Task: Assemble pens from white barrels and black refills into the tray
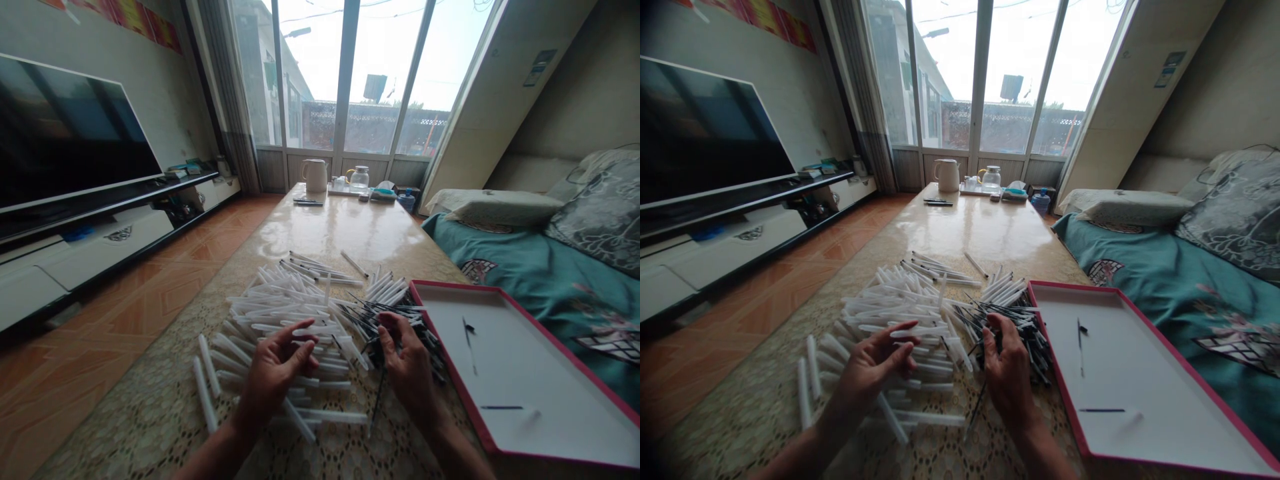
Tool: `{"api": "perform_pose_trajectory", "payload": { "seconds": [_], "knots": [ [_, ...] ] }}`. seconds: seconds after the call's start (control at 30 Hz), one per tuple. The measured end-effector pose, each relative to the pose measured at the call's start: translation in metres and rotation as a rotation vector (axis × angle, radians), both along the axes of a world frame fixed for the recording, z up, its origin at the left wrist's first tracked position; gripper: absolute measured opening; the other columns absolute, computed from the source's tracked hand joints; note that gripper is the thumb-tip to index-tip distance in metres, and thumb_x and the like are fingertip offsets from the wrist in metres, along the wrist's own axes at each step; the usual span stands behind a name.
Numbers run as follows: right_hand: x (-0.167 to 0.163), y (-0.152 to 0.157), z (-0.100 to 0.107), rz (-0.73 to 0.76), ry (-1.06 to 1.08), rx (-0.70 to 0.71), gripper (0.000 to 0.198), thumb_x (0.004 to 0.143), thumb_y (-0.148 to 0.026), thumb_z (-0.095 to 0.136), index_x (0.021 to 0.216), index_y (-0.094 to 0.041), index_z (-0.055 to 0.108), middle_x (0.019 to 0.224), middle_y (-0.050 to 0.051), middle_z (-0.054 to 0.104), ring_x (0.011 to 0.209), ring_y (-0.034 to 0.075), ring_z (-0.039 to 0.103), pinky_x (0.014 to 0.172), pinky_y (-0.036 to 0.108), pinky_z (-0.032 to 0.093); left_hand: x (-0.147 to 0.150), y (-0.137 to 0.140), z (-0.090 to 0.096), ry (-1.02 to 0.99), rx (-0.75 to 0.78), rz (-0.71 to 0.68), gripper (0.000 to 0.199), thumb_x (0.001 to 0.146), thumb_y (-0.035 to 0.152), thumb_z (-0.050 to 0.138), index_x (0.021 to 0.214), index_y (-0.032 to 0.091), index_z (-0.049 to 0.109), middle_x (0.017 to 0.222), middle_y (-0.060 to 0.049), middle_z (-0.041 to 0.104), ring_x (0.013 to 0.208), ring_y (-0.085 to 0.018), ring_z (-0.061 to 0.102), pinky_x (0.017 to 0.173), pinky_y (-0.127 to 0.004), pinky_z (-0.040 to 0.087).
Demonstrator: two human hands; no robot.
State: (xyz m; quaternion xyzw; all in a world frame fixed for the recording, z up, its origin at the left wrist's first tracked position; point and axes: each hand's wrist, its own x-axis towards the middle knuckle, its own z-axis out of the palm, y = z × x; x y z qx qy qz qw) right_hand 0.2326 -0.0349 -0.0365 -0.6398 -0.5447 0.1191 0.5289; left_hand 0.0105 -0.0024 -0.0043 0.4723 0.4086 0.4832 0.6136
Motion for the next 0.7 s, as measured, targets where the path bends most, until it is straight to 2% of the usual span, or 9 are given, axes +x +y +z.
{"api": "perform_pose_trajectory", "payload": {
  "seconds": [0.1, 0.2, 0.37, 0.53, 0.63, 0.7],
  "knots": [
    [-0.001, 0.001, 0.0, -0.007, -0.137, 0.085, 0.023, 0.091, -0.032, 0.047, 0.105, -0.019, 0.062, 0.112, 0.012, 0.064, 0.109, 0.028, 0.056, 0.096, 0.047, 0.042, 0.005, -0.004, -0.004, 0.044, 0.03, -0.054, 0.05, 0.069, 0.034, 0.078, 0.113, 0.015, 0.066, 0.086, -0.008, 0.072, 0.052, -0.015, 0.065, 0.046, -0.025, 0.052],
    [0.001, -0.001, 0.003, -0.035, -0.109, 0.09, 0.023, 0.091, -0.031, 0.046, 0.103, -0.018, 0.062, 0.11, 0.013, 0.064, 0.105, 0.028, 0.057, 0.092, 0.046, 0.045, 0.005, -0.006, -0.005, 0.083, 0.056, 0.011, 0.057, 0.069, 0.035, 0.077, 0.12, 0.017, 0.06, 0.081, -0.003, 0.068, 0.051, -0.015, 0.065, 0.042, -0.023, 0.051],
    [0.0, -0.011, 0.027, -0.047, 0.092, -0.023, 0.028, 0.09, -0.037, 0.05, 0.106, -0.018, 0.061, 0.105, 0.012, 0.066, 0.091, 0.025, 0.062, 0.08, 0.04, 0.05, 0.003, -0.005, -0.002, 0.146, 0.115, 0.136, 0.072, 0.073, 0.035, 0.073, 0.135, 0.02, 0.039, 0.067, 0.007, 0.055, 0.04, -0.011, 0.057, 0.032, -0.019, 0.042],
    [-0.001, -0.01, 0.053, 0.126, 0.219, -0.142, 0.027, 0.087, -0.038, 0.055, 0.102, -0.017, 0.061, 0.097, 0.011, 0.069, 0.085, 0.023, 0.066, 0.071, 0.033, 0.052, 0.002, -0.005, 0.002, 0.136, 0.131, 0.229, 0.067, 0.071, 0.035, 0.073, 0.127, 0.022, 0.039, 0.067, 0.008, 0.054, 0.038, -0.01, 0.056, 0.031, -0.017, 0.038],
    [0.004, 0.006, 0.058, 0.188, 0.101, -0.211, 0.024, 0.086, -0.035, 0.056, 0.098, -0.016, 0.063, 0.092, 0.009, 0.07, 0.08, 0.021, 0.066, 0.068, 0.031, 0.052, 0.001, -0.007, 0.004, 0.107, 0.148, 0.266, 0.06, 0.071, 0.033, 0.073, 0.121, 0.023, 0.042, 0.07, 0.008, 0.054, 0.039, -0.009, 0.055, 0.033, -0.017, 0.038],
    [0.009, 0.025, 0.056, 0.188, -0.084, -0.23, 0.02, 0.087, -0.031, 0.053, 0.096, -0.016, 0.063, 0.092, 0.008, 0.07, 0.079, 0.019, 0.067, 0.066, 0.03, 0.051, 0.001, -0.008, 0.005, 0.11, 0.159, 0.246, 0.054, 0.073, 0.033, 0.072, 0.119, 0.023, 0.045, 0.07, 0.008, 0.054, 0.04, -0.008, 0.054, 0.034, -0.017, 0.038]
  ]
}}
